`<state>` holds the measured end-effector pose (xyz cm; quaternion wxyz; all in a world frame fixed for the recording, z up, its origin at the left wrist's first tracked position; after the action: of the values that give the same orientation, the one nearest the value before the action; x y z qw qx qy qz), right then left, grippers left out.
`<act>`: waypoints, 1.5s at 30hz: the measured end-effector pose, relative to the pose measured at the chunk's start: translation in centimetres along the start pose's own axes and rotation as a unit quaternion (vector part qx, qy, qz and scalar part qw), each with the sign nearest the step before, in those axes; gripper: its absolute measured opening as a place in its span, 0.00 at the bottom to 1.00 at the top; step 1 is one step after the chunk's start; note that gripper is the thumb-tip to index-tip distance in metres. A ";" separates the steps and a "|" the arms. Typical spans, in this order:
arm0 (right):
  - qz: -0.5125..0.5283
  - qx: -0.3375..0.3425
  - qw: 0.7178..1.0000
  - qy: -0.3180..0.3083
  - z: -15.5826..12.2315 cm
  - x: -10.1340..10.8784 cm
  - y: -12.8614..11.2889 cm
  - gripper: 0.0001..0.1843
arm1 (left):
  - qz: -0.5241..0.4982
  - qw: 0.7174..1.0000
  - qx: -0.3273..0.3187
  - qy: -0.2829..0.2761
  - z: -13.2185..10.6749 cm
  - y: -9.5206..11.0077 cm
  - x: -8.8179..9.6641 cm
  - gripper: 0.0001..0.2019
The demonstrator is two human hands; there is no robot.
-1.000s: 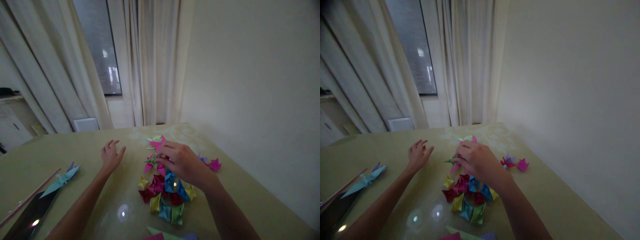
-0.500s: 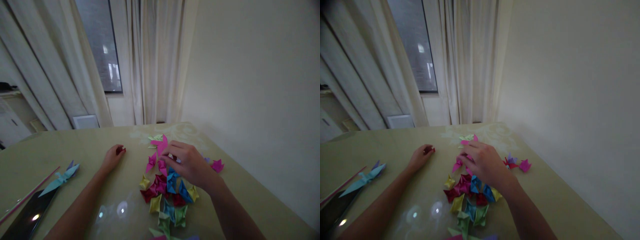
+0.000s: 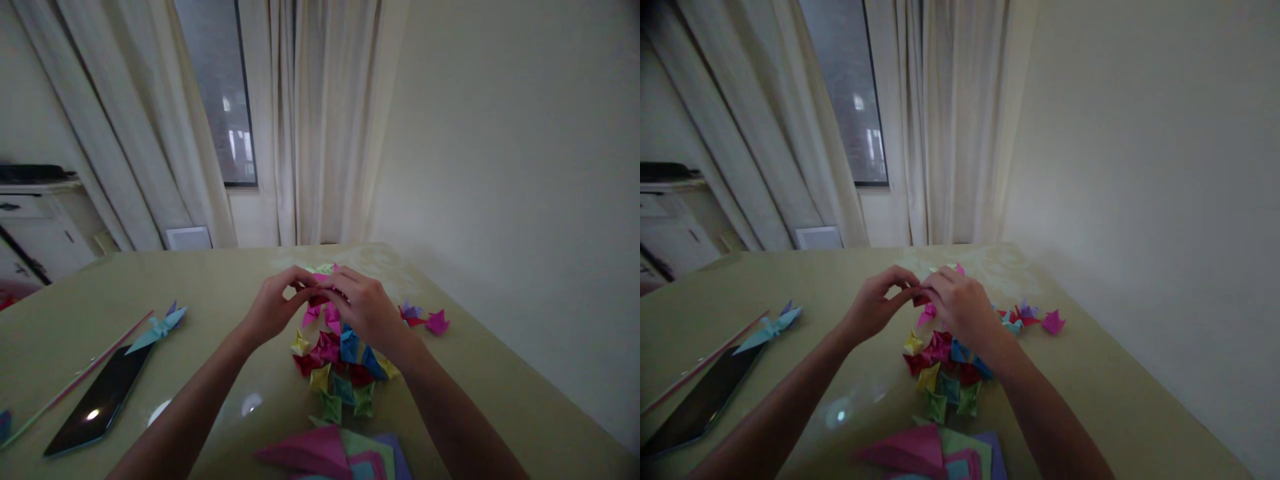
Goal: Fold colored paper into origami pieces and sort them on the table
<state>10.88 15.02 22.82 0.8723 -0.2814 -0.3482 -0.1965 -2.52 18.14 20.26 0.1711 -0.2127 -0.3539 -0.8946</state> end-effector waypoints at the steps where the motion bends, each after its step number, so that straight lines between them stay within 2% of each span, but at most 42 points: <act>1: 0.015 0.011 1.000 0.010 -0.2 0.5 -0.6 0.09 | -0.005 1.000 -0.008 0.001 -0.3 0.9 0.0 0.09; 3: 0.037 0.022 0.999 0.027 -0.7 1.5 -1.4 0.08 | 0.011 1.000 -0.010 0.007 -1.1 0.9 0.4 0.11; 4: 0.041 0.023 0.998 0.030 -1.0 1.8 -1.6 0.08 | 0.046 0.999 -0.005 0.010 -1.6 0.2 0.7 0.12; 6: 0.037 0.019 0.999 0.031 -1.9 2.2 -1.4 0.08 | 0.178 0.984 0.026 0.016 -3.1 -2.9 2.0 0.14; 7: 0.037 0.016 0.999 0.028 -2.5 2.2 -1.1 0.08 | 0.268 0.962 0.054 0.009 -4.2 -5.0 3.0 0.14; 9: 0.052 0.002 0.998 0.021 -3.8 2.1 -0.1 0.07 | 0.429 0.888 0.166 0.025 -7.2 -10.1 6.7 0.19; 11: 0.072 -0.025 0.997 0.016 -5.4 1.6 1.3 0.06 | 0.515 0.811 0.278 0.017 -11.1 -14.5 10.7 0.28; 13: 0.082 -0.060 0.995 0.016 -7.4 0.7 2.7 0.06 | 0.554 0.750 0.361 0.009 -15.1 -17.2 14.5 0.29; 15: 0.088 -0.095 0.991 0.019 -9.6 -0.4 4.0 0.05 | 0.556 0.715 0.422 -0.040 -18.7 -19.0 16.6 0.24; 17: 0.100 -0.126 0.986 0.037 -11.7 -1.5 5.0 0.05 | 0.556 0.718 0.410 -0.088 -20.5 -19.2 16.9 0.19; 20: 0.114 -0.159 0.975 0.101 -14.1 -2.2 6.0 0.08 | 0.566 0.754 0.316 -0.101 -20.2 -17.4 15.3 0.15; 22: 0.119 -0.161 0.970 0.135 -14.9 -2.4 6.2 0.10 | 0.544 0.793 0.261 -0.091 -19.0 -15.6 13.1 0.12; 24: 0.125 -0.145 0.970 0.149 -15.1 -2.6 5.8 0.12 | 0.460 0.861 0.197 -0.089 -17.1 -12.9 9.5 0.09; 26: 0.138 -0.121 0.972 0.145 -15.1 -2.9 5.1 0.13 | 0.316 0.936 0.122 -0.100 -15.1 -8.9 5.0 0.07; 27: 0.147 -0.106 0.974 0.134 -15.0 -3.2 4.6 0.14 | 0.253 0.956 0.092 -0.116 -14.4 -6.7 2.7 0.07; 29: 0.165 -0.072 0.978 0.107 -14.9 -4.0 3.4 0.18 | 0.185 0.973 0.056 -0.127 -13.1 -2.6 -1.1 0.10; 30: 0.174 -0.054 0.979 0.094 -14.9 -4.3 2.9 0.21 | 0.163 0.978 0.042 -0.127 -12.6 -0.8 -2.8 0.15; 32: 0.191 -0.024 0.978 0.076 -15.0 -4.9 2.0 0.23 | 0.133 0.983 0.030 -0.123 -11.9 1.8 -5.4 0.24; 33: 0.198 -0.014 0.977 0.072 -15.1 -5.1 1.8 0.21 | 0.124 0.985 0.029 -0.121 -11.7 2.6 -6.4 0.27; 37: 0.202 -0.010 0.976 0.083 -15.4 -5.1 1.8 0.12 | 0.085 0.989 0.036 -0.113 -11.5 3.6 -8.7 0.27; 41: 0.175 -0.032 0.976 0.122 -15.7 -3.9 2.3 0.07 | 0.026 0.989 0.028 -0.144 -11.8 2.9 -9.5 0.34; 43: 0.167 -0.049 0.972 0.155 -16.0 -2.9 2.7 0.06 | 0.004 0.988 0.050 -0.146 -11.8 0.8 -8.7 0.36; 45: 0.170 -0.076 0.963 0.193 -16.3 -1.8 3.5 0.06 | 0.030 0.986 0.106 -0.123 -11.8 -3.1 -6.6 0.34</act>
<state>19.65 7.72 10.57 0.9194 -0.3590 -0.1047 -0.1220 -1.32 13.00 7.45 0.1748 -0.3121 -0.4582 -0.8137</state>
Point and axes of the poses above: each hand's wrist, its own z-axis towards the middle knuckle, its own x-axis out of the back of the hand, y = z × x, the point moved 10 cm from there along z, towards the middle knuckle, and after that the axes turned 7 degrees about z, right-handed, at the moved point
